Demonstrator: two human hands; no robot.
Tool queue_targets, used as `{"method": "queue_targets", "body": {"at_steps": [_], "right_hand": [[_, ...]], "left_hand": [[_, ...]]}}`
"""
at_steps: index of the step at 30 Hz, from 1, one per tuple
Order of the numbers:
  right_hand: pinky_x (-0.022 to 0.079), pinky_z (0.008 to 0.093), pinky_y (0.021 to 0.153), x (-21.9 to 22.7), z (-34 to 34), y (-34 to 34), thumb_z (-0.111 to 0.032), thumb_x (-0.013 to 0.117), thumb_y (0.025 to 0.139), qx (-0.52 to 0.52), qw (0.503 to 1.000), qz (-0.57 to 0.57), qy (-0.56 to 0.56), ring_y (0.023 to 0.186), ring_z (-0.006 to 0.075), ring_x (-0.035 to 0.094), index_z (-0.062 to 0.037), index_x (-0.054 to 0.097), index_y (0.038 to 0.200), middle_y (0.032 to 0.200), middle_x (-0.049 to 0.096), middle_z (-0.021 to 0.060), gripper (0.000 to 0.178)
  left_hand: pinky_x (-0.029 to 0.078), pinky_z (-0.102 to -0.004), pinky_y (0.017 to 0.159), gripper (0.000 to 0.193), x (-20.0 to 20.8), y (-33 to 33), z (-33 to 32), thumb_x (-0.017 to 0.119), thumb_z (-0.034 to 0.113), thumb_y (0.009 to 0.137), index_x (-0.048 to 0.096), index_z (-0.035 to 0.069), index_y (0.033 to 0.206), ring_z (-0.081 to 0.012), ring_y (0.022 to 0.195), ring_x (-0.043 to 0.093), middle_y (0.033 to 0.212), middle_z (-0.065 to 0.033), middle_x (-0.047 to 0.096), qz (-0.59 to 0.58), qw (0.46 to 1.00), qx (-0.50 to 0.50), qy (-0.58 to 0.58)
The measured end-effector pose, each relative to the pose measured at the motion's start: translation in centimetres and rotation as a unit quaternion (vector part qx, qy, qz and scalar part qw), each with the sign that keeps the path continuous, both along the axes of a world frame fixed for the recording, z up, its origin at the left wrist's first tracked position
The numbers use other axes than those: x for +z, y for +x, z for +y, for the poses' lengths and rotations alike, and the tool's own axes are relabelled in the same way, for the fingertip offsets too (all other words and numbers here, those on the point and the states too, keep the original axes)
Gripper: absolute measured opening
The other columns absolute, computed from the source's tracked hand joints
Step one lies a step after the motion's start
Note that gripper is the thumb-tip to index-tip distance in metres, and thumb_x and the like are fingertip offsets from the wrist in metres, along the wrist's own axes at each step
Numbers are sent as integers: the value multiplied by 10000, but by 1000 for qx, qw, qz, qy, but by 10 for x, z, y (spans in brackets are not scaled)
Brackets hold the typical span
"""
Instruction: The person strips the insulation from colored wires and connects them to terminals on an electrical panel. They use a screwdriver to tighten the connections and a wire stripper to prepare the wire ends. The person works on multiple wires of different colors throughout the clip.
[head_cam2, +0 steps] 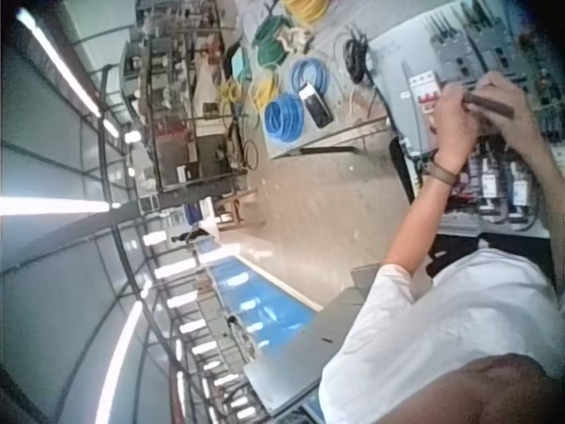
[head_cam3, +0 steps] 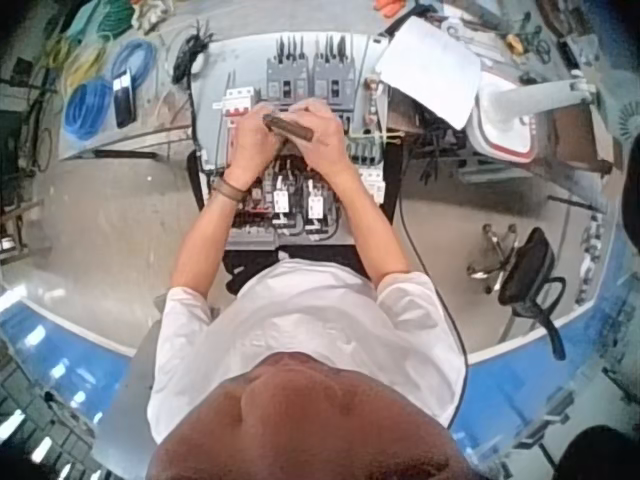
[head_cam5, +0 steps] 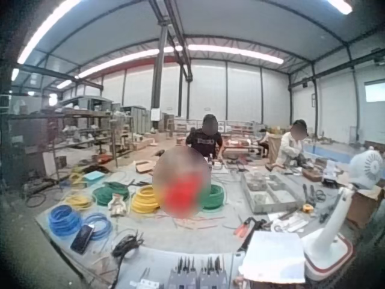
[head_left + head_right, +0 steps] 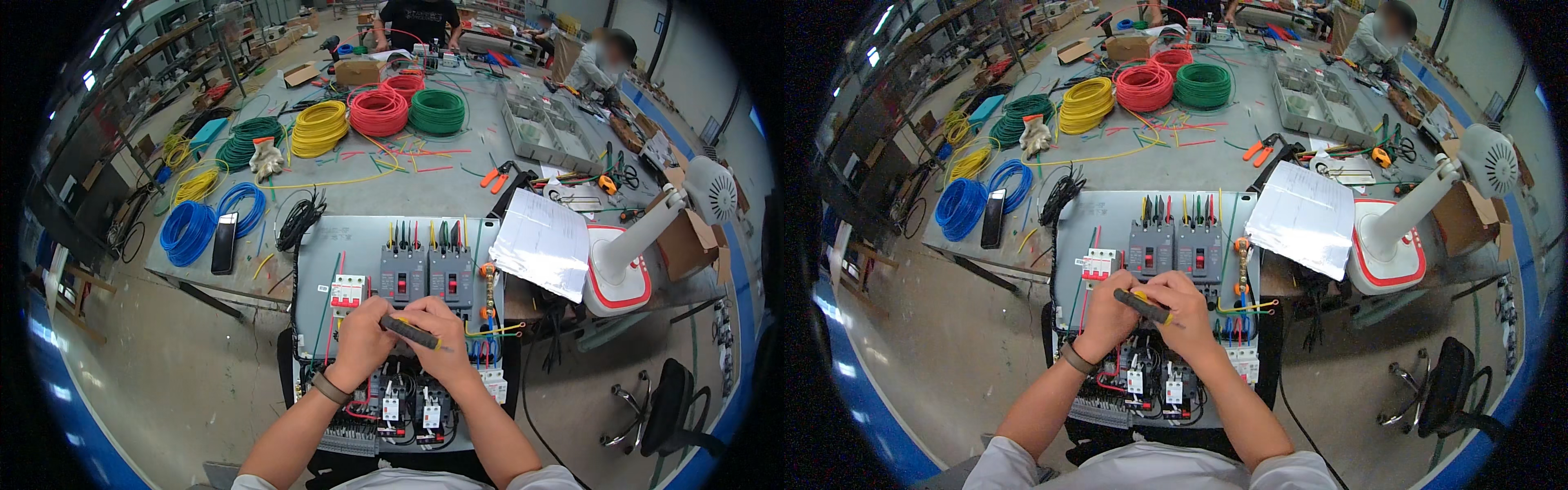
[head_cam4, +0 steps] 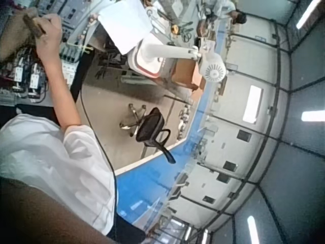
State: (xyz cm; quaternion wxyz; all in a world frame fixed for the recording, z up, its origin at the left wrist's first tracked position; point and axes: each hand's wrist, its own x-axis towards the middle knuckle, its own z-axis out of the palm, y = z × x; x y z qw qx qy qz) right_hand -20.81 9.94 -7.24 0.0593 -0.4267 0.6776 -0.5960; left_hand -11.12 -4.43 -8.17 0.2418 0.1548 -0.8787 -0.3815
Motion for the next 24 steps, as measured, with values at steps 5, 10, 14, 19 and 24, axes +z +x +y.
{"method": "queue_targets", "body": {"at_steps": [5,10,14,19,24], "right_hand": [[552,411,885,2,4,-3,-33,782,885,-28,999,31,14,955,334,701,-42,798,1117,1018,760,119,233],[544,463,982,-6,0,-4,-71,771,923,50,995,80,-8,1093,356,710,-58,773,1160,1157,770,137,237],[558,436,966,-7,1,-7,-87,774,914,43,998,47,-23,1083,326,718,-73,791,1142,1208,754,116,228],[593,371,813,-7,3,-2,-67,806,875,5,998,15,54,973,294,751,-68,830,1084,1130,759,133,211],[599,381,787,13,5,-2,-30,769,908,5,998,-39,47,920,300,764,-66,814,1180,1015,769,145,279]], "left_hand": [[550,-341,719,139,19,15,8,779,84,947,686,12,1021,-207,813,712,934,-94,725,-95,983,-6,158],[587,-309,918,220,12,37,19,723,65,1029,723,-8,1236,-130,1040,721,1123,-49,764,-68,902,-35,425],[534,-340,1118,334,37,44,30,641,27,1059,651,-14,1391,-152,1235,673,1310,-76,711,-76,837,-53,539],[479,-388,1178,309,35,40,37,566,111,1092,638,35,1382,-181,1250,662,1290,-51,699,15,715,-52,697],[500,-406,1095,320,34,30,41,516,242,1122,642,61,1354,-202,1191,668,1263,-86,712,77,657,0,750]]}}
